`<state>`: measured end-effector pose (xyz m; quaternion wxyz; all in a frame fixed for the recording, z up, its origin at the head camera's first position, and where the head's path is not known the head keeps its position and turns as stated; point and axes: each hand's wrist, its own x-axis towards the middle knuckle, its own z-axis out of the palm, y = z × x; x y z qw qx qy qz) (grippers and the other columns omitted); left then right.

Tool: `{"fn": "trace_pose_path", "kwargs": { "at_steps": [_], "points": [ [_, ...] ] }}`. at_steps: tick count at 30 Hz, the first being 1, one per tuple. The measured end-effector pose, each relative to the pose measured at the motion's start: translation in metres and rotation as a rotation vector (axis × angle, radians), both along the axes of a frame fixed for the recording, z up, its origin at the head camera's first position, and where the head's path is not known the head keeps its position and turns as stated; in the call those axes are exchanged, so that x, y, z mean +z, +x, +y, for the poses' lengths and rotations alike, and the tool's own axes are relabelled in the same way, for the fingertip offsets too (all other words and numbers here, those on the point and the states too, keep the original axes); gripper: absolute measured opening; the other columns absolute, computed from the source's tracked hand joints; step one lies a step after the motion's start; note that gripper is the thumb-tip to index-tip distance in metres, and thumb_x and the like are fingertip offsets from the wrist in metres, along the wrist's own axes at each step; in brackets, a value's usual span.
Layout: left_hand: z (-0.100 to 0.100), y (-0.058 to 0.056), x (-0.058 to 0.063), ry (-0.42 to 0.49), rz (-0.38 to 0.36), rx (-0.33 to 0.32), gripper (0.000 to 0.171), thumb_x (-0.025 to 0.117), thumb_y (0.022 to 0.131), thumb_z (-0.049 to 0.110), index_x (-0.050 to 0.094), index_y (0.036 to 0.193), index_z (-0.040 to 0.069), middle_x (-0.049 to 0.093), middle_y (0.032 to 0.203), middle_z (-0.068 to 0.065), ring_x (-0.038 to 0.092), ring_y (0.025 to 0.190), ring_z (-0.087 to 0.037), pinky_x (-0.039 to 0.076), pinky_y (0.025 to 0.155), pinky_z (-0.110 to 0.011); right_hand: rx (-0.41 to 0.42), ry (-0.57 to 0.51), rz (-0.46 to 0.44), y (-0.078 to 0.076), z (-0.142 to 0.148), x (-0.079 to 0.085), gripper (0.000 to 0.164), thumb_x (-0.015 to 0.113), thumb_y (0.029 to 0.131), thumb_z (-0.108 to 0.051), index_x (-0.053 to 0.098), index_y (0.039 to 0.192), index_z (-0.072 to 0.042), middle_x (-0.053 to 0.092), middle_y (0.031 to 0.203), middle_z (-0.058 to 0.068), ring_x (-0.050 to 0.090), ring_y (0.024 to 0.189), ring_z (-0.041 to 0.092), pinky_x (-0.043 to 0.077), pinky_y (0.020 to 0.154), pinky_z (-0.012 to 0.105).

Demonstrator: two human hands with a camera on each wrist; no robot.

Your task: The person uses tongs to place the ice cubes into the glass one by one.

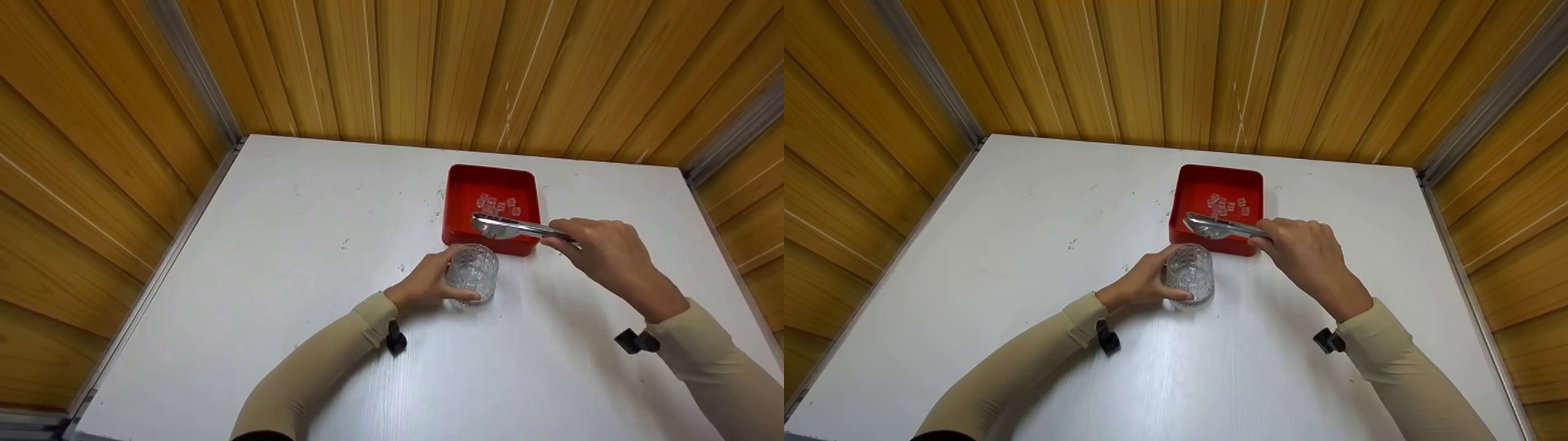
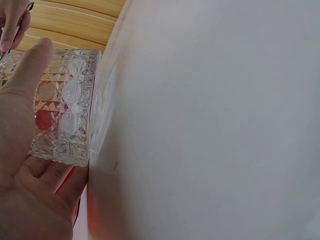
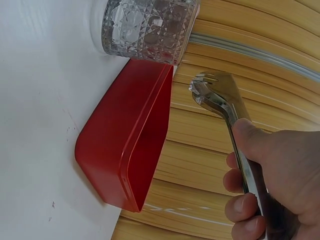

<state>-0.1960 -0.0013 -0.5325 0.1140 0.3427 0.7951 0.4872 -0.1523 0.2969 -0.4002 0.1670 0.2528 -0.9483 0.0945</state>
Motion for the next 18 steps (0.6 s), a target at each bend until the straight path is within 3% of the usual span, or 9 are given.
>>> {"fn": "trace_pose_path", "kwargs": {
  "at_steps": [9,18],
  "points": [
    [0.0,-0.001,-0.001,-0.007,0.024,-0.002,0.088,0.092,0.077,0.037,0.045,0.15,0.02,0.064,0.135,0.0,0.059,0.119,-0.009,0.047,0.103,-0.025,0.04,0.001,0.03,0.015,-0.006,-0.003,0.027,0.088,0.081,-0.018,0.075,0.104,-0.013,0.077,0.086,0.004,0.053,0.054,0.012,0.042,0.048,0.026],
    [-0.001,0.0,-0.002,-0.03,0.024,0.004,0.083,0.091,0.078,0.038,0.046,0.145,0.016,0.065,0.124,0.0,0.06,0.109,-0.008,0.049,0.096,-0.022,0.067,-0.008,0.029,0.024,-0.011,-0.008,0.032,0.089,0.08,-0.017,0.075,0.108,-0.013,0.078,0.092,0.006,0.062,0.057,0.015,0.044,0.048,0.025]
  ]
}}
